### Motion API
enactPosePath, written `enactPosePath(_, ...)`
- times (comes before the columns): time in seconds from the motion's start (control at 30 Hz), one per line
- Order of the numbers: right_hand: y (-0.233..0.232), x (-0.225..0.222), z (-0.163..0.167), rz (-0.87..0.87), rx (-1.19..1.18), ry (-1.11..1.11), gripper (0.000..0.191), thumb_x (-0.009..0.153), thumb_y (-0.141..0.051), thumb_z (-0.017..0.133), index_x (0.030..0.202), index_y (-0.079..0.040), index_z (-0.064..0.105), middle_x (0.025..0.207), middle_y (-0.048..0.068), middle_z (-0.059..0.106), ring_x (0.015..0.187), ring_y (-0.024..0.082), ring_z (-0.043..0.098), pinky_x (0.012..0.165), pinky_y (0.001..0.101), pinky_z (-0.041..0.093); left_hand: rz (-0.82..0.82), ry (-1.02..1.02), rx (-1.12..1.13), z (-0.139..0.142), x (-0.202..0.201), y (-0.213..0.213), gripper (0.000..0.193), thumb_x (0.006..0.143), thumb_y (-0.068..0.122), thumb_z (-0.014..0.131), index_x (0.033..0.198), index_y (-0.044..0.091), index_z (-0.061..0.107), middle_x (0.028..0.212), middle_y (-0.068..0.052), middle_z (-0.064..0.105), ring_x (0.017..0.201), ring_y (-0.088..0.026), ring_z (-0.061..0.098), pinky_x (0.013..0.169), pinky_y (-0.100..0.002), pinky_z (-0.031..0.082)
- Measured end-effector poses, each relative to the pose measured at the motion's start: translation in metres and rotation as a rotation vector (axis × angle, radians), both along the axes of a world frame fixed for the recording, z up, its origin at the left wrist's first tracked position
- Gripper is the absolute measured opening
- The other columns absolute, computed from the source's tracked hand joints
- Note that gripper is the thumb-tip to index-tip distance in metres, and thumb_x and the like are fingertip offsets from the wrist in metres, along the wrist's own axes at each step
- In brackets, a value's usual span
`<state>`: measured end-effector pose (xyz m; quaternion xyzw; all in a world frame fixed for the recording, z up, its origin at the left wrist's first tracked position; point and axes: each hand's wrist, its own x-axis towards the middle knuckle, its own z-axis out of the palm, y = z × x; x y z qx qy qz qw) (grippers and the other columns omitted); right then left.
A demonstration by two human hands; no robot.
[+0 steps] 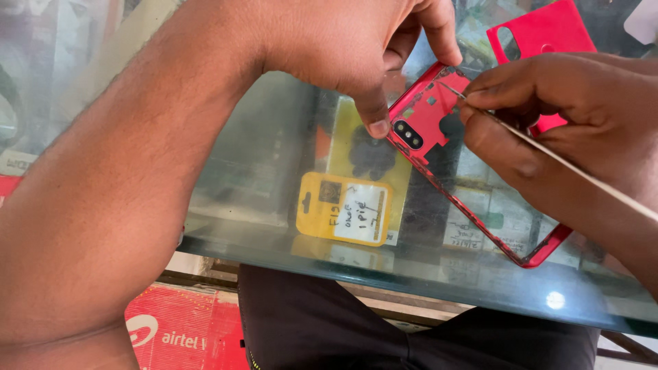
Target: The person uses a metal pick to scrape adhesive residue from the inside of a red phone case, then brushes the interior with a small brush to remove debris. The case is held and rotated as needed while cleaning.
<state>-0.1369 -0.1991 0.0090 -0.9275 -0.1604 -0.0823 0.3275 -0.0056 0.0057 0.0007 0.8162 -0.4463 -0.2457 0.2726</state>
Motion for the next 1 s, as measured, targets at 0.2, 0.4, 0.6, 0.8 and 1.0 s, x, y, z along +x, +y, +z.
enactPosePath(0.2, -0.001, 0.0, -0.003, -0.045, 0.046, 0.021, 0.007, 0.095, 0.0, 0.074, 0.098, 0.004, 0.07, 0.1, 0.014, 0.074, 0.085, 0.016, 0.071, 0.076, 0.029, 0.057, 0.02, -0.007, 0.076, 0.004, -0.002, -0.001, 0.076, 0.054, 0.017, 0.095, 0.125, 0.014, 0.07, 0.076, 0.002, 0.063, 0.067, -0.011, 0.063, 0.057, -0.031, 0.048)
enactPosePath(0.4, 0.0, 0.002, -0.003, -0.067, 0.081, 0.057, 0.007, 0.095, -0.001, 0.075, 0.096, 0.003, 0.069, 0.1, 0.012, 0.074, 0.086, 0.014, 0.071, 0.077, 0.0263, 0.057, 0.003, 0.022, 0.04, 0.006, -0.003, -0.001, 0.076, 0.051, 0.014, 0.095, 0.123, 0.012, 0.07, 0.08, 0.001, 0.063, 0.07, -0.012, 0.062, 0.06, -0.031, 0.049)
enactPosePath(0.6, 0.005, 0.001, 0.006, -0.05, -0.022, 0.027, 0.009, 0.095, -0.001, 0.078, 0.097, 0.005, 0.071, 0.093, 0.014, 0.074, 0.081, 0.016, 0.071, 0.072, 0.028, 0.057, 0.012, 0.016, 0.055, 0.007, -0.003, 0.0, 0.077, 0.051, 0.015, 0.095, 0.124, 0.013, 0.07, 0.08, 0.002, 0.063, 0.07, -0.011, 0.062, 0.06, -0.03, 0.049)
enactPosePath(0.8, -0.002, 0.001, -0.005, -0.045, 0.079, 0.004, 0.009, 0.101, -0.001, 0.075, 0.102, 0.005, 0.069, 0.102, 0.013, 0.074, 0.088, 0.015, 0.072, 0.079, 0.0263, 0.059, 0.005, 0.005, 0.057, 0.008, -0.004, -0.001, 0.079, 0.05, 0.015, 0.096, 0.124, 0.013, 0.07, 0.08, 0.002, 0.062, 0.068, -0.011, 0.061, 0.058, -0.031, 0.048)
enactPosePath(1.0, -0.004, 0.001, -0.008, -0.077, 0.13, 0.083, 0.009, 0.098, -0.004, 0.074, 0.102, 0.003, 0.07, 0.096, 0.012, 0.074, 0.081, 0.014, 0.071, 0.072, 0.0258, 0.056, 0.004, 0.02, 0.066, 0.009, -0.004, 0.0, 0.074, 0.053, 0.01, 0.091, 0.125, 0.014, 0.071, 0.077, 0.001, 0.062, 0.066, -0.012, 0.06, 0.058, -0.031, 0.048)
